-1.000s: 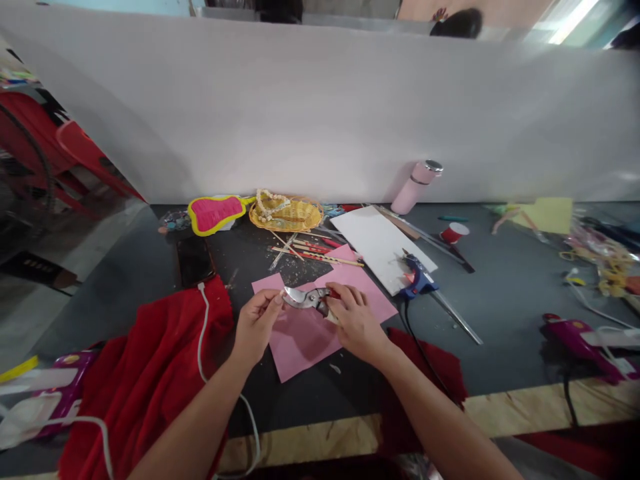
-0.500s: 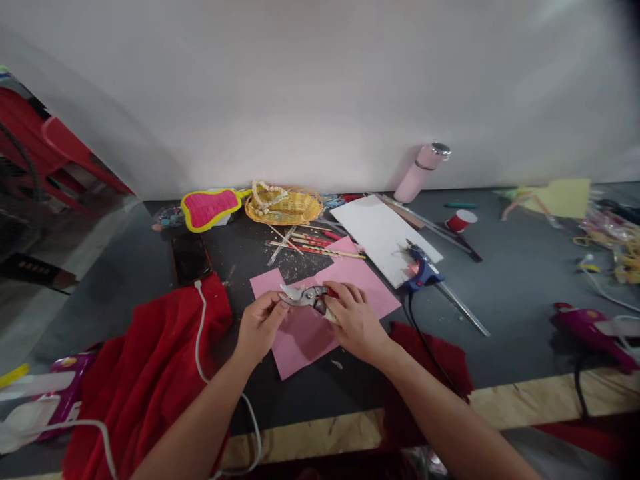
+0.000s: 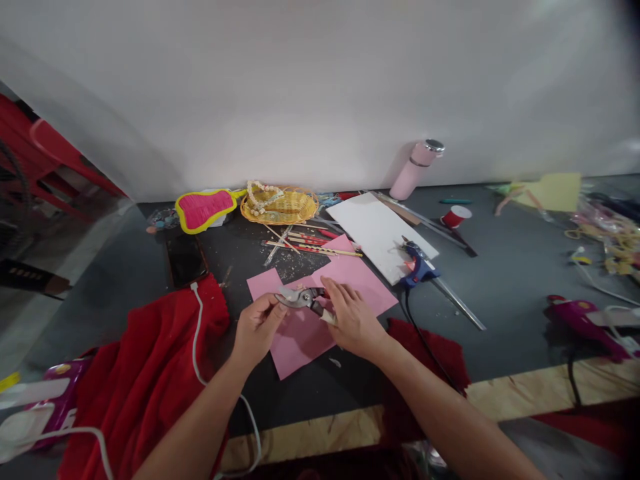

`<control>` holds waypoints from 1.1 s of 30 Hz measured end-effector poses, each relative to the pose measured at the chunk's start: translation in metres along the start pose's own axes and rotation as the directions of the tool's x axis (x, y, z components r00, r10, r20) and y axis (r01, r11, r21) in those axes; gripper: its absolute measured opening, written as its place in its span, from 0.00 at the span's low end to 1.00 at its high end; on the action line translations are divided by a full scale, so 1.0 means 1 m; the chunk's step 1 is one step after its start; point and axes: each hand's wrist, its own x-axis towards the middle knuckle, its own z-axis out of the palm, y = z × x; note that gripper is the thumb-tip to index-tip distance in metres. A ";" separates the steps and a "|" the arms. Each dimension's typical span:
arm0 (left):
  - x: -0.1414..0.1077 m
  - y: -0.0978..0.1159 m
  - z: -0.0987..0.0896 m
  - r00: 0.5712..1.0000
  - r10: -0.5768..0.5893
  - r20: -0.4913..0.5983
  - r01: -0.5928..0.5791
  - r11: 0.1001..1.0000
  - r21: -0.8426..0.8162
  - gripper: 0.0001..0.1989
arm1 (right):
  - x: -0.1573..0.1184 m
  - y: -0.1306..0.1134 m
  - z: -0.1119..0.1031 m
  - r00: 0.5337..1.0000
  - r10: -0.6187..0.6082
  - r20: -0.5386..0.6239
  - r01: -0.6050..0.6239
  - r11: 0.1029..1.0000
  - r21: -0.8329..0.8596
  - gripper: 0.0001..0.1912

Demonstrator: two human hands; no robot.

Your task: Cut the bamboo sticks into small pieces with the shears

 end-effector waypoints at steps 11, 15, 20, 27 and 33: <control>-0.005 0.005 0.000 1.000 -0.017 0.013 0.017 1.000 0.020 0.13 | 0.001 -0.009 -0.006 0.995 0.054 0.086 -0.048 0.996 -0.075 0.24; -0.005 0.004 0.001 0.999 -0.029 0.021 0.029 1.000 -0.003 0.13 | 0.001 -0.010 -0.006 0.994 0.061 0.090 -0.055 0.996 -0.071 0.21; -0.004 0.002 -0.001 0.998 -0.022 0.055 0.023 1.000 -0.020 0.13 | 0.004 -0.006 -0.006 0.992 0.044 0.116 -0.035 0.996 -0.078 0.25; -0.003 -0.005 -0.004 0.972 -0.131 0.195 0.182 0.944 -0.274 0.14 | 0.001 -0.001 -0.013 0.987 -0.021 0.162 0.024 1.000 -0.017 0.34; -0.001 -0.006 -0.005 0.960 -0.187 0.209 0.250 0.909 -0.335 0.13 | 0.002 -0.002 -0.012 0.989 -0.007 0.146 0.006 1.000 0.009 0.30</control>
